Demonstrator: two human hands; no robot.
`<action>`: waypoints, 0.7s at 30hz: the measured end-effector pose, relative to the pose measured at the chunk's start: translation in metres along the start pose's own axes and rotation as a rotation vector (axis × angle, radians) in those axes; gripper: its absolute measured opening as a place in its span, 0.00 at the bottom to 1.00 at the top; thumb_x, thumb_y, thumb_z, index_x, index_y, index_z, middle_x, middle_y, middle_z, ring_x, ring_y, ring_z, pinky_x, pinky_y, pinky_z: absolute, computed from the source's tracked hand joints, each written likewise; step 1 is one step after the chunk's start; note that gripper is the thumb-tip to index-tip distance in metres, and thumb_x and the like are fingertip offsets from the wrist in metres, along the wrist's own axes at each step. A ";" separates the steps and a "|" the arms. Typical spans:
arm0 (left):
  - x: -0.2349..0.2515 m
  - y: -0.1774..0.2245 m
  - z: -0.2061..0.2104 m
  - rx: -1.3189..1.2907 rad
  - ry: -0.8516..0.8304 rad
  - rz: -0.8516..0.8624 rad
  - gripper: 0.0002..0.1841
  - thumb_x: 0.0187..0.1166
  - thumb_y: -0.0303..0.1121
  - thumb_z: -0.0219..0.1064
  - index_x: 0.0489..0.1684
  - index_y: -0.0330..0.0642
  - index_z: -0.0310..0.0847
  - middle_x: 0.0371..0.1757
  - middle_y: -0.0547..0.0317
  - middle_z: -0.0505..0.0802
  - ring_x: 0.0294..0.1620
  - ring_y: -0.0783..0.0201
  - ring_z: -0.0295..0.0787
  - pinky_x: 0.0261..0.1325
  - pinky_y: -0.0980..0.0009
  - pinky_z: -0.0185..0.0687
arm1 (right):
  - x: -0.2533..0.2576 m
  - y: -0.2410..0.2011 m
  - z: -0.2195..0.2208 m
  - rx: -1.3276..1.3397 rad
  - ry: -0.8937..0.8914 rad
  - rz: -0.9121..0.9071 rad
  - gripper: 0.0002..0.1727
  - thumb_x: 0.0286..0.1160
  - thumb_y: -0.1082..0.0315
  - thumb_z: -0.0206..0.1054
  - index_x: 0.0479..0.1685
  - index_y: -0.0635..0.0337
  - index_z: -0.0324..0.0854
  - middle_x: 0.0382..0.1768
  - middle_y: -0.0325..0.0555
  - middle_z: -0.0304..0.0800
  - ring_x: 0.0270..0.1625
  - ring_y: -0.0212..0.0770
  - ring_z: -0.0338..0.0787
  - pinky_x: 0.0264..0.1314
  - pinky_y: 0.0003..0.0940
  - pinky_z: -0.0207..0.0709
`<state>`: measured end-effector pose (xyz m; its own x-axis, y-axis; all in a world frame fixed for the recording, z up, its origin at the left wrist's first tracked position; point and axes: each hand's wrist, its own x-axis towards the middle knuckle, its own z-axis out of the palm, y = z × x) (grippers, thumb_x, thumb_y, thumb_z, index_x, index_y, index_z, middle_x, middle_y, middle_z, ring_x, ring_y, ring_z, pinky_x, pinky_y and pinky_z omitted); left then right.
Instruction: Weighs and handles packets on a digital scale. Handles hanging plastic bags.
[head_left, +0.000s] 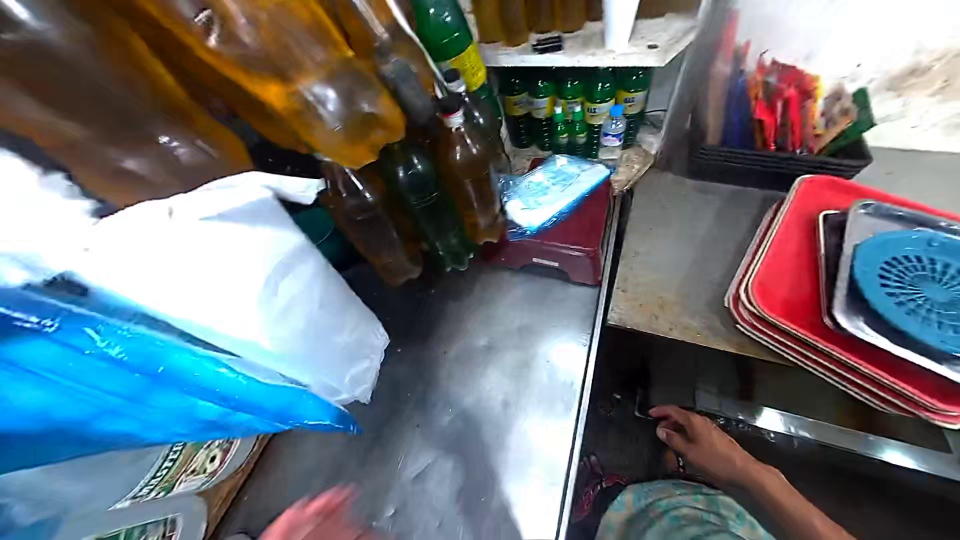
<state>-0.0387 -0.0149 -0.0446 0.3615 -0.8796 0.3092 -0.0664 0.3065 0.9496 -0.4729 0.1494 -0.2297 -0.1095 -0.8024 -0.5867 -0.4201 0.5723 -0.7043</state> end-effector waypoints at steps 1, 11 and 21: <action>-0.016 -0.039 0.044 -0.084 -0.098 -0.197 0.15 0.88 0.27 0.44 0.66 0.33 0.68 0.45 0.61 0.95 0.45 0.66 0.95 0.53 0.64 0.92 | 0.003 0.003 -0.004 0.030 -0.011 -0.004 0.28 0.85 0.53 0.63 0.82 0.51 0.74 0.60 0.51 0.93 0.58 0.48 0.94 0.68 0.53 0.84; -0.016 -0.146 0.380 -0.034 -0.441 -0.835 0.38 0.88 0.56 0.58 0.88 0.37 0.59 0.84 0.34 0.72 0.81 0.42 0.74 0.77 0.47 0.74 | 0.006 0.035 -0.093 0.295 -0.028 -0.099 0.25 0.86 0.58 0.63 0.79 0.55 0.74 0.58 0.50 0.93 0.50 0.44 0.95 0.58 0.45 0.89; 0.012 -0.164 0.452 -0.195 -0.267 -0.936 0.34 0.83 0.64 0.56 0.80 0.51 0.71 0.72 0.47 0.86 0.69 0.50 0.84 0.64 0.43 0.82 | 0.038 0.003 -0.152 0.496 0.228 -0.133 0.23 0.84 0.59 0.63 0.75 0.57 0.77 0.54 0.47 0.94 0.48 0.42 0.96 0.53 0.41 0.91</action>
<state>-0.4437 -0.2406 -0.1729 -0.0331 -0.8434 -0.5363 0.3019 -0.5199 0.7991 -0.6149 0.0946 -0.1931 -0.3000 -0.8577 -0.4175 0.0242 0.4306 -0.9022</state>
